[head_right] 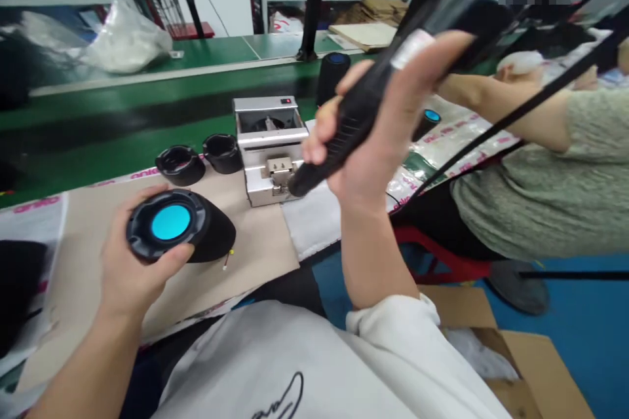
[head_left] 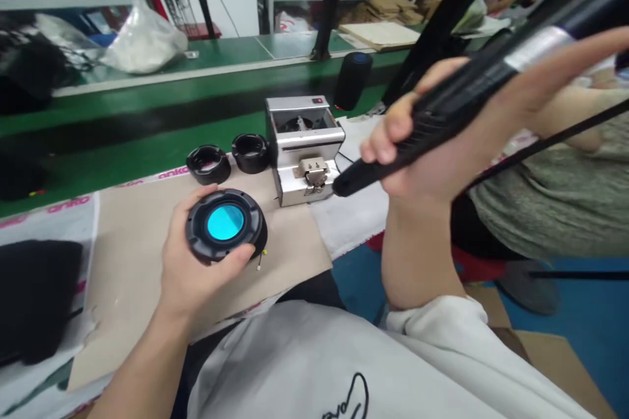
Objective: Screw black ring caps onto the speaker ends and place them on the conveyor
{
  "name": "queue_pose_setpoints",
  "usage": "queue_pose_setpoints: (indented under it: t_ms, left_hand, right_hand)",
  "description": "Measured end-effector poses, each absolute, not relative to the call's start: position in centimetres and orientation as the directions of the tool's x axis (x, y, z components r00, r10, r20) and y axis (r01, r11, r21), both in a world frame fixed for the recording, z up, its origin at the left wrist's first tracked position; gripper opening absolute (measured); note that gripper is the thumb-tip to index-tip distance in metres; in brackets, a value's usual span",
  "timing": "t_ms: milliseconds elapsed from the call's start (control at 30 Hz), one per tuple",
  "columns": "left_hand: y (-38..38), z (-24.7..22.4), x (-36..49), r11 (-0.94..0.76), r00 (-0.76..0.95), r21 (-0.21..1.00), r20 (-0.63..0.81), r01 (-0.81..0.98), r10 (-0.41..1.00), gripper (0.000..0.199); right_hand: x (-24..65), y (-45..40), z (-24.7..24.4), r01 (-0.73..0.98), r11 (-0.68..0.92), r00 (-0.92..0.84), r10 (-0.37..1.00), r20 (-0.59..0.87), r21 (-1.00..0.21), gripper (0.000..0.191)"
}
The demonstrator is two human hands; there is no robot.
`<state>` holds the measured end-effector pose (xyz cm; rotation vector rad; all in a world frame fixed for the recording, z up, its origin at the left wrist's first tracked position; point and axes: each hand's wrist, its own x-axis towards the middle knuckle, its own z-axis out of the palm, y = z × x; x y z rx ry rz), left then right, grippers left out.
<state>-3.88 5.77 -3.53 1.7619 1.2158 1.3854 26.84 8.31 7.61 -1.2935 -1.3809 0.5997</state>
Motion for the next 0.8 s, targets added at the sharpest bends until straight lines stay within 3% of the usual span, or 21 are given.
queue_pose_setpoints:
  t_ms: [100, 233, 300, 467, 567, 633, 800]
  left_hand:
    - [6.6, -3.2, -2.2, -0.419, 0.095, 0.861, 0.409, 0.288, 0.907, 0.083]
    - [6.7, -3.2, -1.8, -0.421, 0.108, 0.872, 0.407, 0.249, 0.907, 0.084]
    - [6.6, -3.3, -1.9, -0.422, 0.112, 0.877, 0.407, 0.231, 0.907, 0.085]
    - [6.7, -3.5, -2.0, -0.417, 0.110, 0.883, 0.402, 0.216, 0.909, 0.086]
    - [6.8, -3.5, -2.0, -0.406, 0.102, 0.885, 0.393, 0.228, 0.914, 0.088]
    - [7.0, -3.4, -2.0, -0.413, 0.103, 0.879, 0.400, 0.240, 0.911, 0.088]
    - [7.2, -3.4, -2.4, -0.427, 0.145, 0.865, 0.402, 0.263, 0.904, 0.093]
  right_hand:
    - [25.1, 10.1, 8.0, 0.087, 0.431, 0.111, 0.892, 0.439, -0.898, 0.055]
    - [23.0, 11.7, 7.4, -0.066, 0.517, 0.158, 0.850, 0.503, -0.853, 0.055]
    - [22.3, 12.0, 6.9, -0.082, 0.521, 0.155, 0.849, 0.505, -0.850, 0.055]
    - [21.9, 12.4, 6.7, -0.047, 0.476, 0.105, 0.876, 0.470, -0.878, 0.034]
    - [22.2, 12.2, 6.8, 0.061, 0.434, 0.052, 0.898, 0.437, -0.899, 0.051]
    - [22.4, 12.0, 6.8, 0.039, 0.424, 0.044, 0.904, 0.425, -0.905, 0.062]
    - [22.3, 11.2, 7.2, -0.024, 0.400, 0.006, 0.917, 0.400, -0.916, 0.064]
